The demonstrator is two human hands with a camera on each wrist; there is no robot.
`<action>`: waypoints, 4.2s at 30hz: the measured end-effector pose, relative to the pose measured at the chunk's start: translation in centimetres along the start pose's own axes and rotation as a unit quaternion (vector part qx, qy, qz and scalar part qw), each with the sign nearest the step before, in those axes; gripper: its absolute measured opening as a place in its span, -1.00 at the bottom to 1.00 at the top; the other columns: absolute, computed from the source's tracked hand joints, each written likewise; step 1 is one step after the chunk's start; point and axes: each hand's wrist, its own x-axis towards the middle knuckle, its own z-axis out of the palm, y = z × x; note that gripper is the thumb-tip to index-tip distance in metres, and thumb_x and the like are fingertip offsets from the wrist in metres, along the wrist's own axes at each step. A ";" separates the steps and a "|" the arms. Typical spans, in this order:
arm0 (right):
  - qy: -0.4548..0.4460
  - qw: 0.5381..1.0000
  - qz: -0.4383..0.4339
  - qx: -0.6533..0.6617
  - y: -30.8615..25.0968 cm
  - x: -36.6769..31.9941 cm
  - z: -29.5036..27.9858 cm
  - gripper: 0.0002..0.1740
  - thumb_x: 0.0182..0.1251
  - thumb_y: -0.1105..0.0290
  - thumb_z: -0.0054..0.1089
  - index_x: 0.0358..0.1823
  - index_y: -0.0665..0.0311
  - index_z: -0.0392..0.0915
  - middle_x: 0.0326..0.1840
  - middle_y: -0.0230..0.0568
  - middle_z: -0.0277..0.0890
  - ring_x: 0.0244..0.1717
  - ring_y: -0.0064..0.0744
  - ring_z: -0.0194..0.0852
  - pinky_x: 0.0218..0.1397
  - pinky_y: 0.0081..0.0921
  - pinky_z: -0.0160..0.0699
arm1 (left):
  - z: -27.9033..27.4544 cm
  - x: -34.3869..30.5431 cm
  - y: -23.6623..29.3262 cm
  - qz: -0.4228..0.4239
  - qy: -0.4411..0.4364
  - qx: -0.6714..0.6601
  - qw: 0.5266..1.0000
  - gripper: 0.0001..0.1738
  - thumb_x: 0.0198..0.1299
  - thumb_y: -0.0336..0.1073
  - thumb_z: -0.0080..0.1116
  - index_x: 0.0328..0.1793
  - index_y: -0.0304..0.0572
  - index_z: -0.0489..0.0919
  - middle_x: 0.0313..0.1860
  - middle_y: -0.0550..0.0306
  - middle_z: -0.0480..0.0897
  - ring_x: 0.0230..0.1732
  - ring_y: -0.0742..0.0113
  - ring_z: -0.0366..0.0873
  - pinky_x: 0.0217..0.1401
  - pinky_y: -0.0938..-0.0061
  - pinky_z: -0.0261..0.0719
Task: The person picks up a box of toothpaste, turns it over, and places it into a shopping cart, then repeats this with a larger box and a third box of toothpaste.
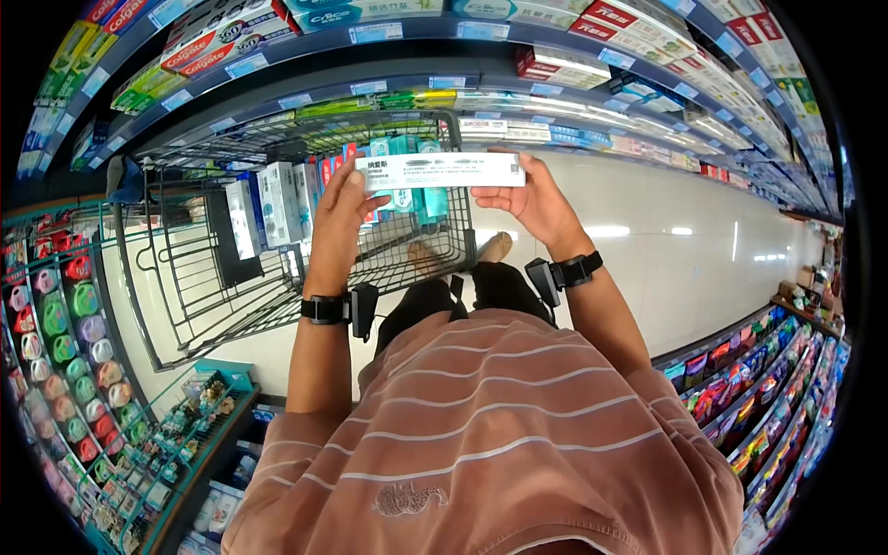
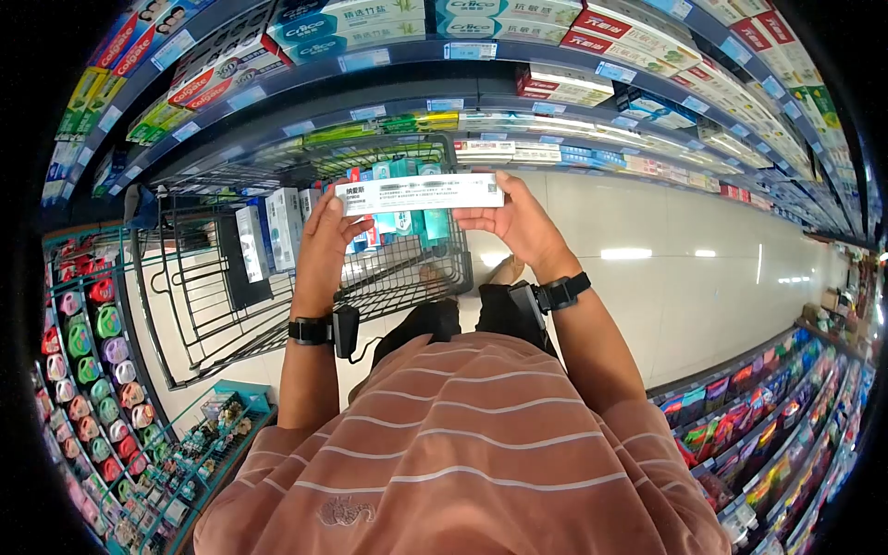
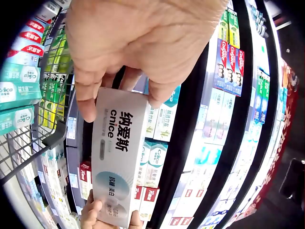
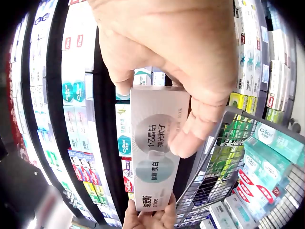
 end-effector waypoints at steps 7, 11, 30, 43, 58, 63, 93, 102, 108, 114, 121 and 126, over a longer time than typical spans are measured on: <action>-0.001 1.000 0.010 -0.022 -1.4 0.4 1.2 -0.28 0.66 -0.13 -0.27 0.45 0.40 0.27 0.14 0.15 0.63 0.00 -0.10 0.75 0.08 -0.22 0.78 | -0.5 -0.2 1.1 0.013 -0.029 -0.004 0.999 -0.36 0.58 0.05 -0.09 0.51 -0.35 0.35 0.24 -0.06 0.61 0.16 0.20 0.63 0.22 0.26 0.65; -0.003 0.999 0.030 -0.034 -2.3 0.1 2.1 -0.25 0.66 -0.18 -0.31 0.44 0.39 0.28 0.12 0.15 0.64 -0.09 -0.10 0.78 -0.07 -0.25 0.83 | -0.1 -0.5 2.3 0.022 -0.024 0.036 0.999 -0.36 0.57 0.10 -0.09 0.46 -0.33 0.40 0.19 -0.05 0.63 0.11 0.23 0.64 0.12 0.32 0.66; -0.106 0.992 0.063 -0.035 -1.6 -1.0 2.7 -0.18 0.65 -0.23 -0.44 0.47 0.40 0.26 0.14 0.25 0.62 -0.03 -0.11 0.76 -0.03 -0.25 0.83 | -0.9 -1.3 3.1 0.016 0.016 0.033 0.999 -0.41 0.54 0.20 -0.07 0.00 -0.26 0.60 -0.33 0.15 0.67 -0.40 0.47 0.54 -0.31 0.54 0.51; -0.064 0.994 0.009 -0.087 -1.3 -1.4 4.7 -0.30 0.66 -0.18 -0.26 0.32 0.36 0.39 -0.03 -0.05 0.64 -0.08 -0.32 0.71 -0.01 -0.30 0.77 | -2.1 -2.5 4.0 0.030 0.027 0.066 0.997 -0.38 0.55 0.23 -0.13 -0.01 -0.24 0.60 -0.40 0.19 0.60 -0.48 0.50 0.45 -0.44 0.57 0.40; -0.037 0.992 0.022 -0.122 -2.0 -0.8 6.4 -0.32 0.66 -0.15 -0.25 0.23 0.40 0.45 -0.21 -0.01 0.69 -0.39 -0.40 0.73 -0.23 -0.36 0.82 | -2.3 -2.5 5.4 -0.054 0.008 -0.003 0.998 -0.43 0.54 0.18 -0.14 -0.08 -0.20 0.59 -0.44 0.19 0.61 -0.52 0.43 0.42 -0.46 0.47 0.31; -0.030 0.994 0.032 -0.102 -1.4 -0.8 5.7 -0.33 0.67 -0.14 -0.28 0.22 0.39 0.45 -0.24 -0.01 0.71 -0.44 -0.39 0.73 -0.30 -0.37 0.80 | -2.4 -2.6 5.1 -0.062 -0.020 0.003 0.998 -0.34 0.55 0.25 -0.23 -0.05 -0.22 0.60 -0.46 0.21 0.58 -0.52 0.45 0.39 -0.46 0.49 0.28; -0.020 0.999 0.027 -0.037 0.4 -2.4 4.0 -0.35 0.65 -0.11 -0.20 0.17 0.45 0.46 -0.28 0.04 0.73 -0.49 -0.35 0.74 -0.38 -0.38 0.82 | -1.4 -3.6 4.4 -0.094 -0.033 0.020 0.995 -0.20 0.50 0.39 -0.26 0.02 -0.31 0.58 -0.46 0.12 0.61 -0.59 0.44 0.45 -0.61 0.54 0.29; -0.030 0.999 0.033 -0.020 1.3 -2.5 2.9 -0.37 0.67 -0.09 -0.24 0.14 0.41 0.51 -0.27 0.09 0.73 -0.43 -0.29 0.78 -0.34 -0.35 0.83 | -1.8 -3.6 3.7 -0.122 -0.032 0.035 0.991 -0.19 0.48 0.41 -0.27 0.02 -0.27 0.59 -0.46 0.12 0.61 -0.59 0.43 0.45 -0.59 0.51 0.30; -0.027 0.998 0.055 -0.029 2.1 -2.5 1.9 -0.34 0.66 -0.14 -0.25 0.19 0.40 0.47 -0.27 0.01 0.73 -0.46 -0.36 0.75 -0.37 -0.38 0.82 | -1.3 -4.7 3.0 -0.121 -0.023 0.039 0.992 -0.22 0.48 0.43 -0.28 0.04 -0.18 0.57 -0.40 0.11 0.63 -0.58 0.43 0.42 -0.56 0.50 0.31; -0.035 0.995 0.088 -0.014 2.9 -2.0 0.2 -0.33 0.66 -0.14 -0.28 0.18 0.39 0.50 -0.27 0.04 0.73 -0.44 -0.30 0.77 -0.34 -0.34 0.84 | -0.9 -5.5 1.4 -0.126 -0.005 0.043 0.991 -0.23 0.49 0.43 -0.35 0.13 -0.14 0.54 -0.38 0.15 0.59 -0.55 0.46 0.37 -0.53 0.53 0.29; -0.017 0.990 0.136 0.013 3.2 -5.0 -3.8 -0.32 0.67 -0.14 -0.34 0.18 0.38 0.48 -0.27 0.01 0.71 -0.48 -0.24 0.73 -0.33 -0.27 0.81 | 3.0 -7.5 -1.4 -0.146 -0.001 0.031 0.989 -0.23 0.46 0.42 -0.23 0.22 -0.17 0.51 -0.20 0.09 0.73 -0.47 0.41 0.63 -0.54 0.56 0.45; 0.036 0.992 0.120 0.013 3.9 -8.2 -7.3 -0.38 0.69 -0.07 -0.34 0.18 0.36 0.49 -0.23 0.03 0.71 -0.40 -0.19 0.72 -0.37 -0.25 0.78 | 4.9 -8.0 -7.1 -0.184 -0.006 0.010 0.983 -0.29 0.49 0.32 -0.17 0.24 -0.23 0.50 -0.19 0.05 0.76 -0.49 0.37 0.67 -0.58 0.54 0.49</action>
